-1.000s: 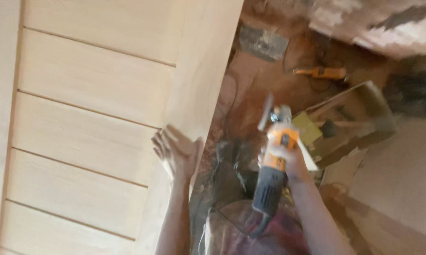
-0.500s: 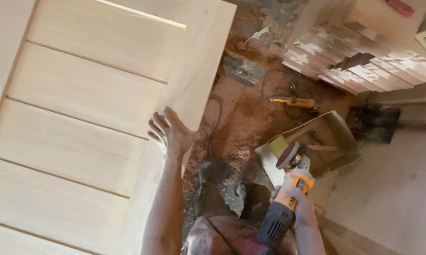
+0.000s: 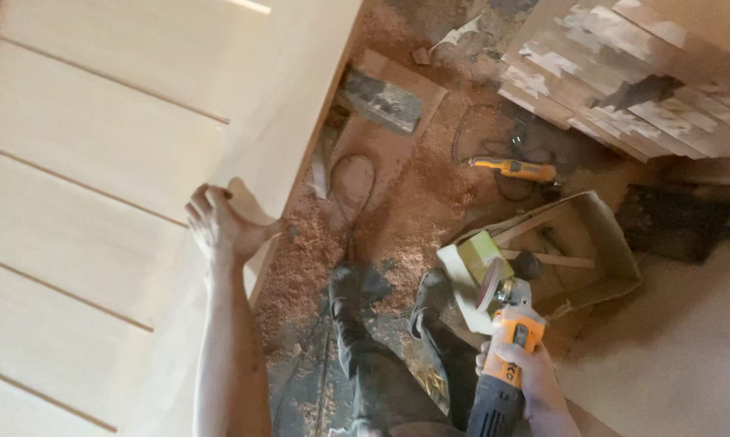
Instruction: The person uses an electric angle grinder with a sanding disc to smooth the surface of a light-colored wooden door. They systematically sand the flat panels and the raised edges of the door, moving the tool in circular and linear motions while holding the door steady with their left hand.
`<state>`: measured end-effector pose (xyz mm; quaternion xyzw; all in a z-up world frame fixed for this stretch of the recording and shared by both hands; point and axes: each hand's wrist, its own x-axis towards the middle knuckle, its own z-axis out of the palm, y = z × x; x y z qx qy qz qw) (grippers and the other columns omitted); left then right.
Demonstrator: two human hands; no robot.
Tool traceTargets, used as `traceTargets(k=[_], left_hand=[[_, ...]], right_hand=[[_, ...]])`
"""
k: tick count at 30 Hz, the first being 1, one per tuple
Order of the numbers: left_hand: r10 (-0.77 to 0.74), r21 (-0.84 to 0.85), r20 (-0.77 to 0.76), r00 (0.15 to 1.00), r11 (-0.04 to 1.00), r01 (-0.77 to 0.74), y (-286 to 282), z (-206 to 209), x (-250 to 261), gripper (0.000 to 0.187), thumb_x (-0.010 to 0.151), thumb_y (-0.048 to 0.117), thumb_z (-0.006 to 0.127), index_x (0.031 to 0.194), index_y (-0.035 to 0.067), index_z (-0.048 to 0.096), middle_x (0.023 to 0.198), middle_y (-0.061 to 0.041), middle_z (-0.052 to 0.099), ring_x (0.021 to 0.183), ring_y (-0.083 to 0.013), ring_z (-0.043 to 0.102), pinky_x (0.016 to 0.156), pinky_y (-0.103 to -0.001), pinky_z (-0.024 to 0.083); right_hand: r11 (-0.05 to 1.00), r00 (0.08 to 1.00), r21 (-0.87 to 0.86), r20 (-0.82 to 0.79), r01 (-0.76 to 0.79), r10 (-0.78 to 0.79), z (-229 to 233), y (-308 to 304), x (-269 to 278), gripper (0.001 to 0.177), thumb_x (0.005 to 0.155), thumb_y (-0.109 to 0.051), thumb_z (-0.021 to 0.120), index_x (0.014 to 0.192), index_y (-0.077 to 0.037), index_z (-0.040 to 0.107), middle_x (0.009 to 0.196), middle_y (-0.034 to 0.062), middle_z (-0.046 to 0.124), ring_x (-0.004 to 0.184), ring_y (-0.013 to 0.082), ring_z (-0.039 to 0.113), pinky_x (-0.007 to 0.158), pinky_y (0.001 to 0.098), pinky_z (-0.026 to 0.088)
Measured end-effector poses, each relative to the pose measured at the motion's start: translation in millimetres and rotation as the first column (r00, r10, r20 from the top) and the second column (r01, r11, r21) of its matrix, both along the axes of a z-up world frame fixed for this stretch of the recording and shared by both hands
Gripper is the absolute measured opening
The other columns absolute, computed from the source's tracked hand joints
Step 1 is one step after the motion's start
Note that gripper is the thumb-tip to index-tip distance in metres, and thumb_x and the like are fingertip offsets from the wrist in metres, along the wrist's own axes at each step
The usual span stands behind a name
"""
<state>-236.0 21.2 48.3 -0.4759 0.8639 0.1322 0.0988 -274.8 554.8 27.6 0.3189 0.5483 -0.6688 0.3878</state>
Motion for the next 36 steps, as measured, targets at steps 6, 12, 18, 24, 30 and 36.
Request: traceTargets(k=[6,12,18,24,30,36], left_hand=[[-0.086,-0.129,-0.063,0.994,0.989,0.077,21,1,1,0.099,0.049,0.055,0.098,0.117,-0.001,0.053,0.137,-0.022,0.040,0.128,-0.0401,0.037,0.108,-0.059,0.041],[-0.146,-0.147,-0.128,0.981,0.981,0.127,77,-12,11,0.094,0.049,0.063,0.093,0.108,0.001,0.053,0.136,-0.023,0.041,0.127,-0.0406,0.037,0.105,-0.061,0.039],[-0.292,-0.229,-0.226,0.929,0.943,0.241,138,-7,25,0.100,0.050,0.075,0.087,0.106,0.000,0.052,0.135,-0.027,0.041,0.124,-0.0427,0.039,0.102,-0.062,0.039],[-0.299,-0.206,-0.271,0.915,0.947,0.248,162,0,21,0.104,0.046,0.068,0.092,0.108,-0.003,0.050,0.137,-0.027,0.040,0.123,-0.0450,0.039,0.102,-0.063,0.037],[-0.340,-0.094,-0.325,0.882,0.940,0.328,130,2,-5,0.113,0.064,0.064,0.087,0.141,-0.002,0.036,0.140,-0.025,0.034,0.129,-0.0431,0.033,0.107,-0.067,0.031],[-0.479,-0.241,-0.255,0.840,0.873,0.425,90,-33,-89,0.083,0.098,0.063,0.064,0.156,0.008,0.038,0.160,-0.030,0.027,0.149,-0.0504,0.021,0.113,-0.071,0.024]], right_hand=[[0.995,1.000,0.101,0.003,-0.017,0.017,-13,36,-12,0.050,0.071,-0.009,0.068,0.121,-0.005,0.061,0.081,0.0173,0.068,0.063,0.0315,0.072,0.057,0.0474,0.063],[0.993,0.997,0.116,0.069,0.024,-0.032,-17,34,-11,0.048,0.074,-0.009,0.067,0.121,-0.006,0.062,0.083,0.0168,0.070,0.064,0.0311,0.072,0.058,0.0459,0.063],[0.999,0.999,0.011,0.030,0.036,-0.036,-1,19,-3,0.048,0.073,-0.004,0.068,0.120,-0.005,0.061,0.083,0.0177,0.071,0.064,0.0312,0.072,0.058,0.0456,0.063],[0.997,0.999,-0.080,0.047,0.019,-0.015,8,1,-14,0.052,0.069,-0.002,0.070,0.120,-0.004,0.061,0.080,0.0161,0.069,0.061,0.0296,0.072,0.057,0.0440,0.062],[0.993,0.995,-0.117,-0.098,-0.003,-0.008,-4,-31,-28,0.052,0.072,-0.001,0.073,0.123,-0.004,0.061,0.091,0.0087,0.070,0.075,0.0228,0.072,0.065,0.0398,0.062],[0.977,0.987,-0.180,0.130,0.112,-0.090,16,-95,-16,0.055,0.069,0.001,0.071,0.121,-0.012,0.057,0.088,0.0101,0.065,0.070,0.0281,0.074,0.061,0.0447,0.063]])
